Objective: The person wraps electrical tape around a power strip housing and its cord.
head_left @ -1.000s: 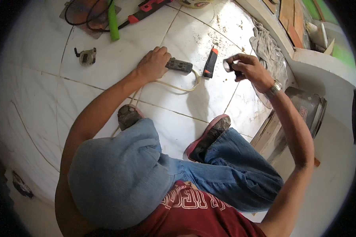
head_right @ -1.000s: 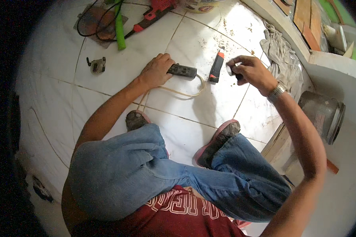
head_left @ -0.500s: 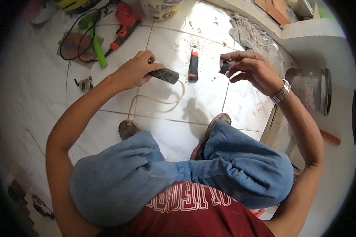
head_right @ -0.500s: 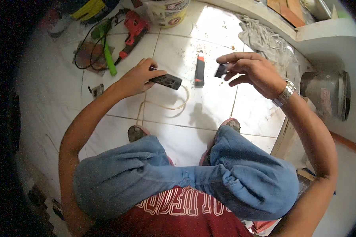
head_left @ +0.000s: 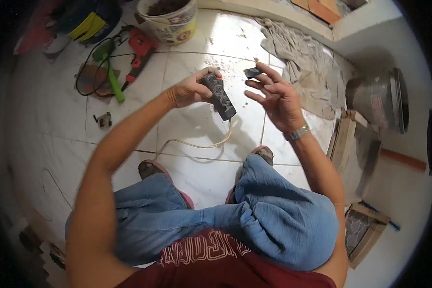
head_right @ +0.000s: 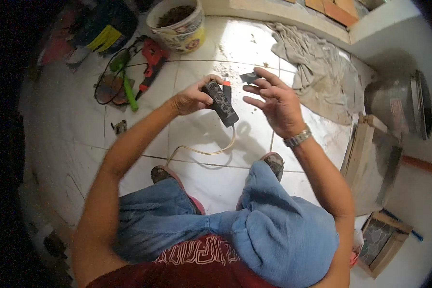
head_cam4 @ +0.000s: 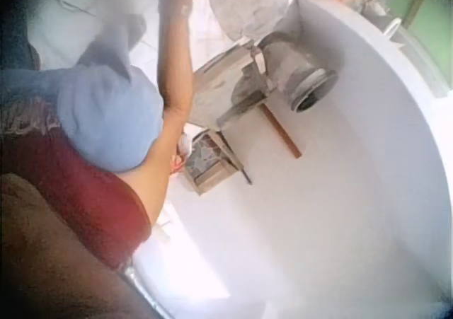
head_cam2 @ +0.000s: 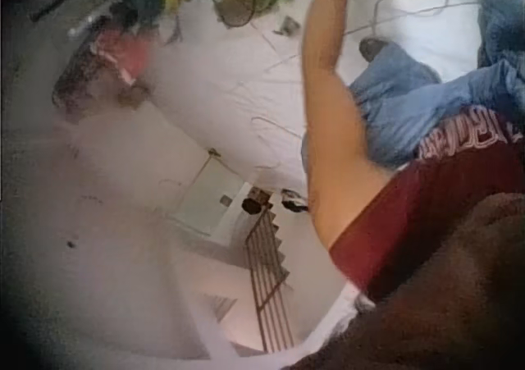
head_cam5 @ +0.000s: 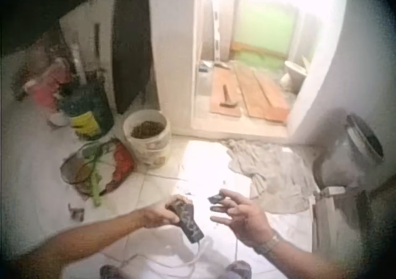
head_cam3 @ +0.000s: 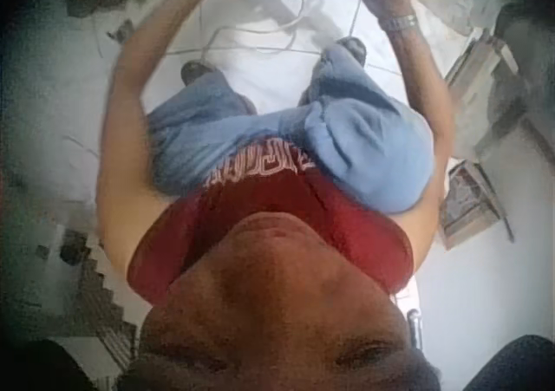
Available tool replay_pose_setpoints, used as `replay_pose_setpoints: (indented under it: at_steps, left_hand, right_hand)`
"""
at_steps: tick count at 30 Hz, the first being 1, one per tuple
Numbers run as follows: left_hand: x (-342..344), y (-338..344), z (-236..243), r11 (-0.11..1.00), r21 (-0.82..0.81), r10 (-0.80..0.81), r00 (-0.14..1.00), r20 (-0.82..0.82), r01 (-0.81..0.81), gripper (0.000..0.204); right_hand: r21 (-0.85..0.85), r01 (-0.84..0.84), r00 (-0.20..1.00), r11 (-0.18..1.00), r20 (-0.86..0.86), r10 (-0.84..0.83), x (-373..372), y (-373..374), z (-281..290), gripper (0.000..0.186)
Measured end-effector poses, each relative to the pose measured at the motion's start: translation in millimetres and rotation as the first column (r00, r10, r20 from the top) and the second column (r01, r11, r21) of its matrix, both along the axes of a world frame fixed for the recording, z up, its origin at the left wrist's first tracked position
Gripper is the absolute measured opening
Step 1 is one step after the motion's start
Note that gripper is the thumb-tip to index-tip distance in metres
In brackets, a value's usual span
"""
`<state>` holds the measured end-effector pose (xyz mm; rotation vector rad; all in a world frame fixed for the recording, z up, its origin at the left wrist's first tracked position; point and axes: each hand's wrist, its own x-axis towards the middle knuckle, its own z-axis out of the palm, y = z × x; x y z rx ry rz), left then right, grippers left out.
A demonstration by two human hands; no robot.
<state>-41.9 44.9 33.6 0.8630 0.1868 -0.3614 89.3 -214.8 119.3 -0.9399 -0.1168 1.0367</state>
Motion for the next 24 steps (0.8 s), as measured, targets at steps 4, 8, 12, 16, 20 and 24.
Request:
replay_pose_setpoints:
  at_steps: [4,8,12,16,20,24]
  left_hand:
    - [4.1,-75.5,-68.8,0.892,-0.325,0.311,0.948,-0.062,-0.314,0.056]
    - [10.0,-127.3,-71.2,0.72,-0.544,0.325,0.902,-0.284,-0.431,0.051]
    - [12.3,-132.3,-68.3,0.783,-0.528,0.208,0.938,-0.276,-0.329,0.037]
    - [17.6,-137.5,-37.3,0.91,-0.146,0.34,0.898,-0.279,-0.389,0.038]
    - [24.7,-133.3,-22.9,0.912,0.025,0.398,0.869,-0.293,-0.409,0.032]
    - [25.6,-128.0,-22.0,0.919,0.157,0.389,0.891,-0.233,-0.361,0.023]
  right_hand:
    - [-0.051,0.103,0.988,0.993,-0.107,-0.108,-9.6,-26.4,-41.7,0.063]
    - [-0.081,0.128,0.987,0.988,-0.086,-0.135,-10.4,-47.3,-55.9,0.061]
    - [-0.124,0.123,0.992,0.985,-0.018,-0.126,-12.8,-50.0,-64.2,0.067]
    - [-0.15,0.096,0.995,0.984,0.032,-0.093,-22.3,-49.1,-80.3,0.071]
    - [-0.149,0.106,0.992,0.983,0.087,-0.093,-29.4,-43.4,-82.5,0.072]
    - [-0.154,0.108,0.989,0.982,0.12,-0.09,-34.5,-41.6,-86.8,0.072]
